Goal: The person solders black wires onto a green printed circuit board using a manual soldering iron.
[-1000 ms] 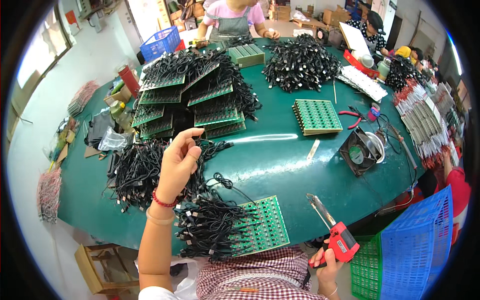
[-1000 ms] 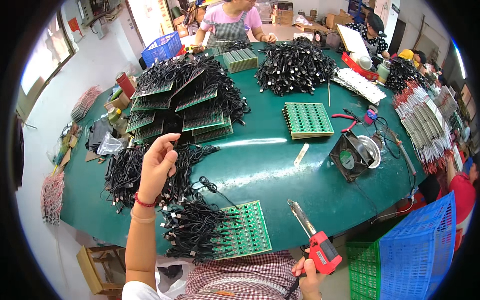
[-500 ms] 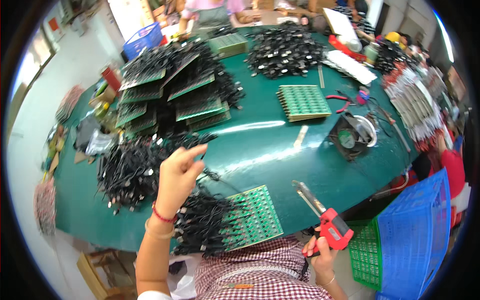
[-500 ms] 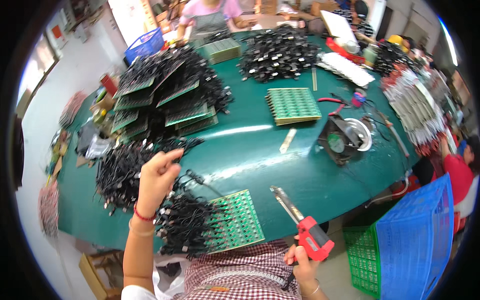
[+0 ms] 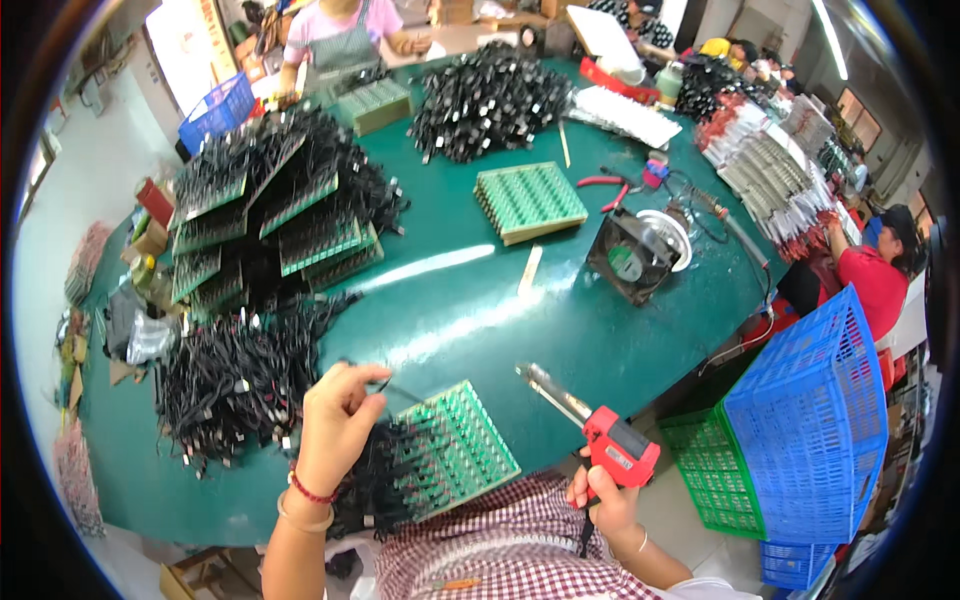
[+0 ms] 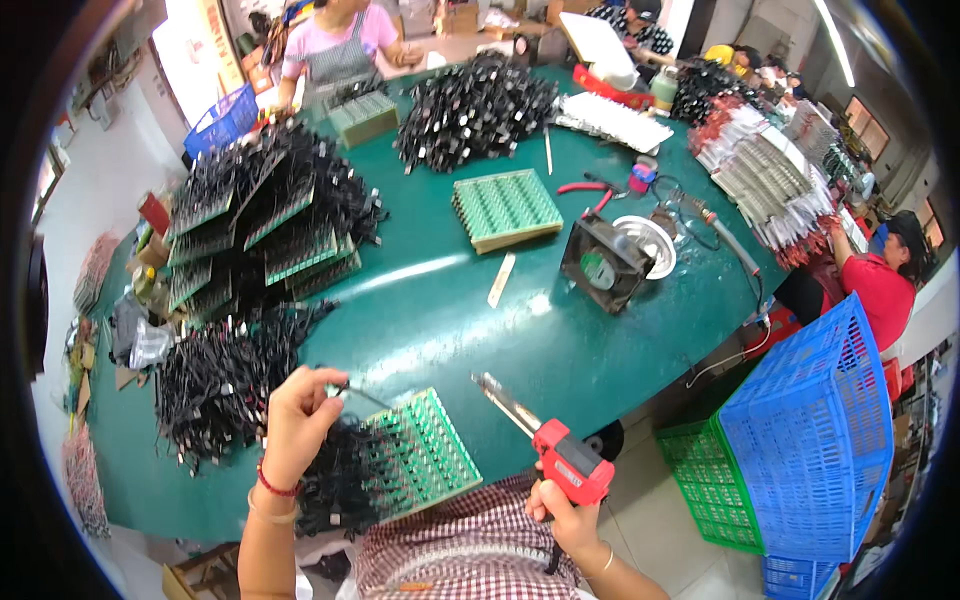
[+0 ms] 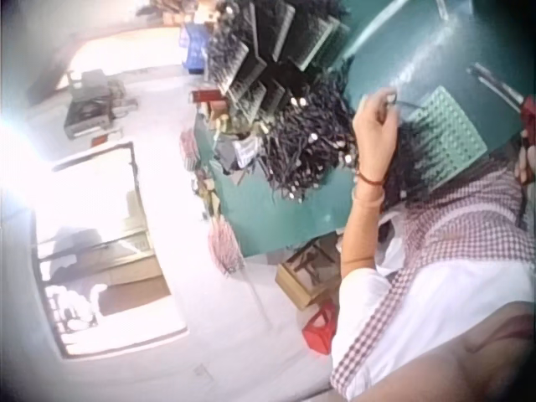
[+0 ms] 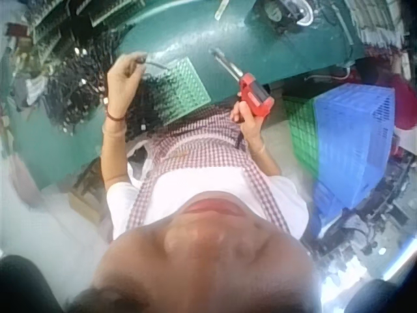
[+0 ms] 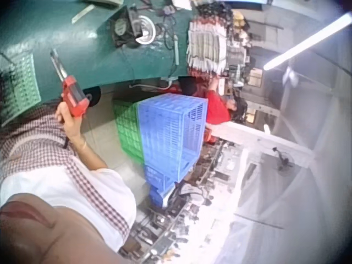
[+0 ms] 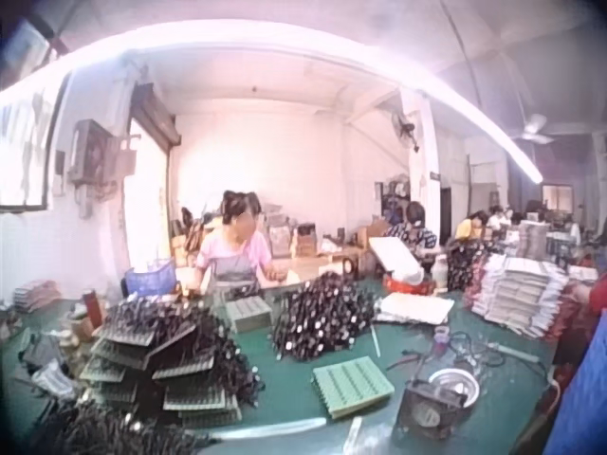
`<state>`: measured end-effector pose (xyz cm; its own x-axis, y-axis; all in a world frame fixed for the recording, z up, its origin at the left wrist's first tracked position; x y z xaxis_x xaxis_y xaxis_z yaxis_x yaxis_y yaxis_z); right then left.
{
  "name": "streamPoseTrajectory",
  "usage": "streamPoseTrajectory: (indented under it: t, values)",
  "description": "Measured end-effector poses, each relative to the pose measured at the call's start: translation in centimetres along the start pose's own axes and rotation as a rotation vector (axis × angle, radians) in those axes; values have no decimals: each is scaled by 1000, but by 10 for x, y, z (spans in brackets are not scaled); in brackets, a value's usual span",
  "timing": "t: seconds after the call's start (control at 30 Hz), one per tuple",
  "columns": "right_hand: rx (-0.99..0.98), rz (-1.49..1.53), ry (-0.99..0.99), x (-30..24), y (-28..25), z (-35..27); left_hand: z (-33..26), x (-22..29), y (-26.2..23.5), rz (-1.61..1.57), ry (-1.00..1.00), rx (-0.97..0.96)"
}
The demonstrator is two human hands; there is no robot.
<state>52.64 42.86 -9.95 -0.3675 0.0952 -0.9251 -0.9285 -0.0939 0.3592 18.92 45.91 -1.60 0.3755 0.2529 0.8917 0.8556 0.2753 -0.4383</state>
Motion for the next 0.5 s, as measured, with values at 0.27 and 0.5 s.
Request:
streamPoseTrajectory:
  t: [0.27, 0.5]
  values:
    - [-11, -99, -100, -7, 3, 7, -13, 17, 40, 193, 84, -82]
    - [-173, -161, 2, -3, 6, -15, -49, -12, 82, 549, 102, 36]
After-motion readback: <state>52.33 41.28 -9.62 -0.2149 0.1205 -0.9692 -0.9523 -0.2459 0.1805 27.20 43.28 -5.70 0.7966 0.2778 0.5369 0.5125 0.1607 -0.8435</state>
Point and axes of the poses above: each hand's wrist, its own z-axis towards the middle knuckle, its own y-axis out of the palm, x = y × z, the point moved 9 cm from there along z, towards the middle knuckle, and after that the axes turned 15 degrees about -y, right-handed, at the moved point
